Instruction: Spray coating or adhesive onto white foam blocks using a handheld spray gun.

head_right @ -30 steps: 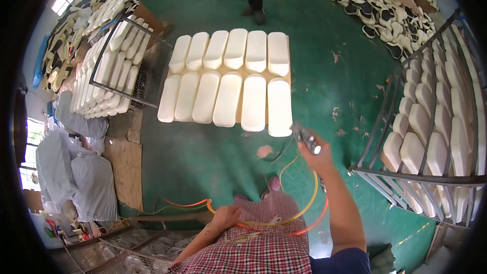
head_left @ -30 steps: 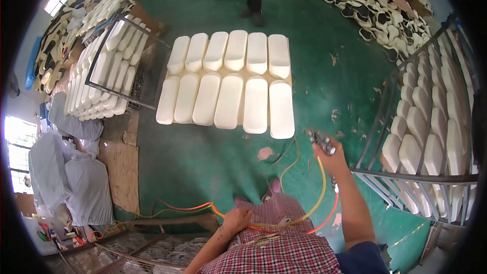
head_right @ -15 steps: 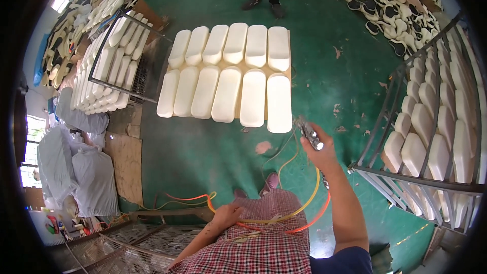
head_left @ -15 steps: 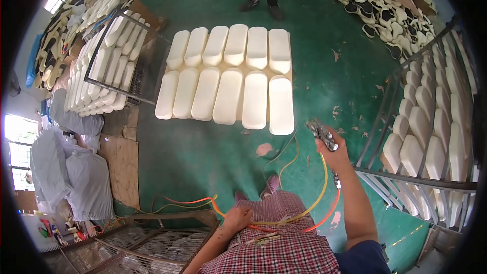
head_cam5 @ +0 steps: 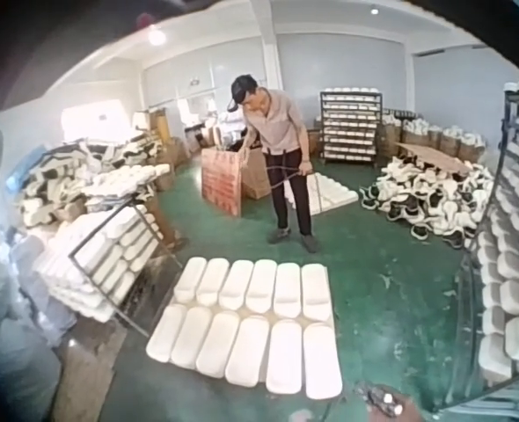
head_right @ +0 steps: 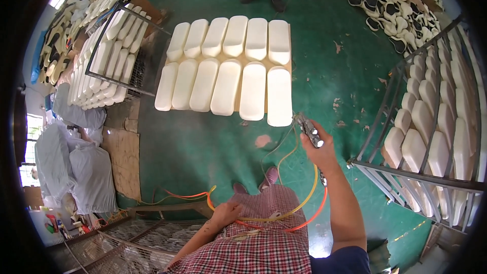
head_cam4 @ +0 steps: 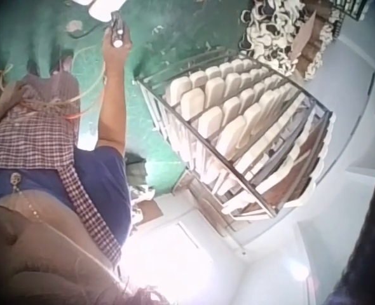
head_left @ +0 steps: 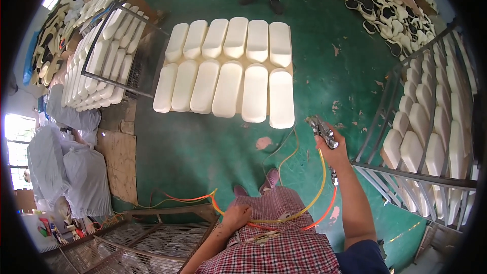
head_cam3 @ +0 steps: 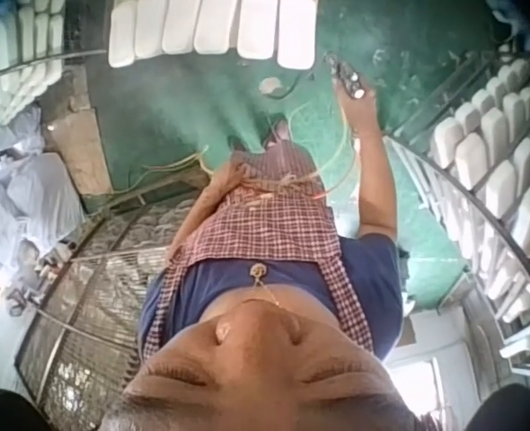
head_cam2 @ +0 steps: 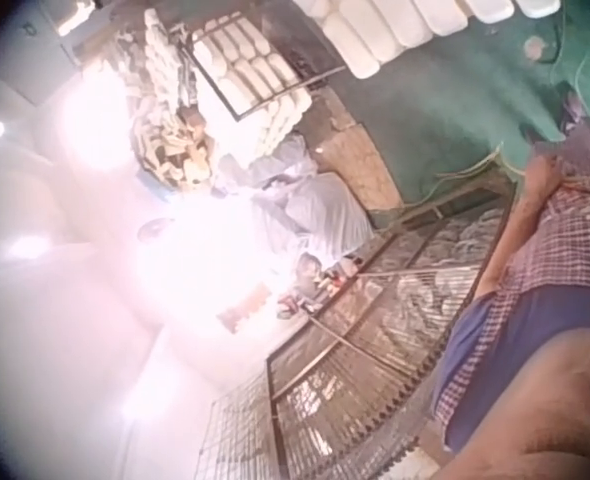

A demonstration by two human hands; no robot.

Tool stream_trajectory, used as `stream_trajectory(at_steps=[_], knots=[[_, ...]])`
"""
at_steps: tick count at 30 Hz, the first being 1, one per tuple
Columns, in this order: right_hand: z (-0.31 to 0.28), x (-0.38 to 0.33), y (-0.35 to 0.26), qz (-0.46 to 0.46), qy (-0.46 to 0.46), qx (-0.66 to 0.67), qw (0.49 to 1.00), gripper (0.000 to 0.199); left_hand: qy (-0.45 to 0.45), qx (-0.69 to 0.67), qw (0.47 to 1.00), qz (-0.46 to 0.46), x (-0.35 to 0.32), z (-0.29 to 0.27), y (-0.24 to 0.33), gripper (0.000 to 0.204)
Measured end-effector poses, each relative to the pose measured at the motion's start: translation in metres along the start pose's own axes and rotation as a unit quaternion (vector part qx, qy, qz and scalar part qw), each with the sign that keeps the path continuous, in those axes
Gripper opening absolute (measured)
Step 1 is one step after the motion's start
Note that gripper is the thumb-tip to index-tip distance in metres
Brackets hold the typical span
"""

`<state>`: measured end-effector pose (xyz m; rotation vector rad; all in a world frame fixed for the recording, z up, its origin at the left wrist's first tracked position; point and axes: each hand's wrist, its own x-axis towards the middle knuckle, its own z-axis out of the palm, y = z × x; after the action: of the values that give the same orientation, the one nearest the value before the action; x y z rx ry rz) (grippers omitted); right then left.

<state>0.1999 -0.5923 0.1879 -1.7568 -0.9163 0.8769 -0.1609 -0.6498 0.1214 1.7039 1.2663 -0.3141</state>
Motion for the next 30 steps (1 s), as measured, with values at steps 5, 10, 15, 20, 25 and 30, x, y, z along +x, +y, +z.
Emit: stream_trajectory(at_steps=[5,10,15,20,25,30], knots=[[0.004,-0.003,0.007,-0.057,-0.012,-0.032,0.998,0.041,-0.003,-0.004,1.000,-0.001,-0.002,-0.005,0.001,0.033],[0.010,0.011,0.006,-0.016,-0.001,0.005,1.000,0.043,0.002,0.012,1.000,-0.005,-0.001,-0.005,-0.003,0.033],[0.016,-0.008,0.013,-0.026,-0.084,-0.018,0.996,0.044,0.002,0.001,1.000,0.003,-0.003,-0.005,-0.008,0.033],[0.007,0.000,0.009,0.009,0.030,-0.003,1.000,0.042,-0.009,0.007,1.000,-0.004,-0.006,-0.005,-0.011,0.033],[-0.002,-0.025,0.017,0.020,-0.013,-0.002,1.000,0.042,-0.009,0.003,1.000,0.010,-0.009,-0.006,-0.014,0.033],[0.009,-0.032,-0.005,0.033,-0.020,-0.010,0.999,0.045,-0.019,0.025,0.999,0.004,-0.008,-0.003,-0.016,0.032]])
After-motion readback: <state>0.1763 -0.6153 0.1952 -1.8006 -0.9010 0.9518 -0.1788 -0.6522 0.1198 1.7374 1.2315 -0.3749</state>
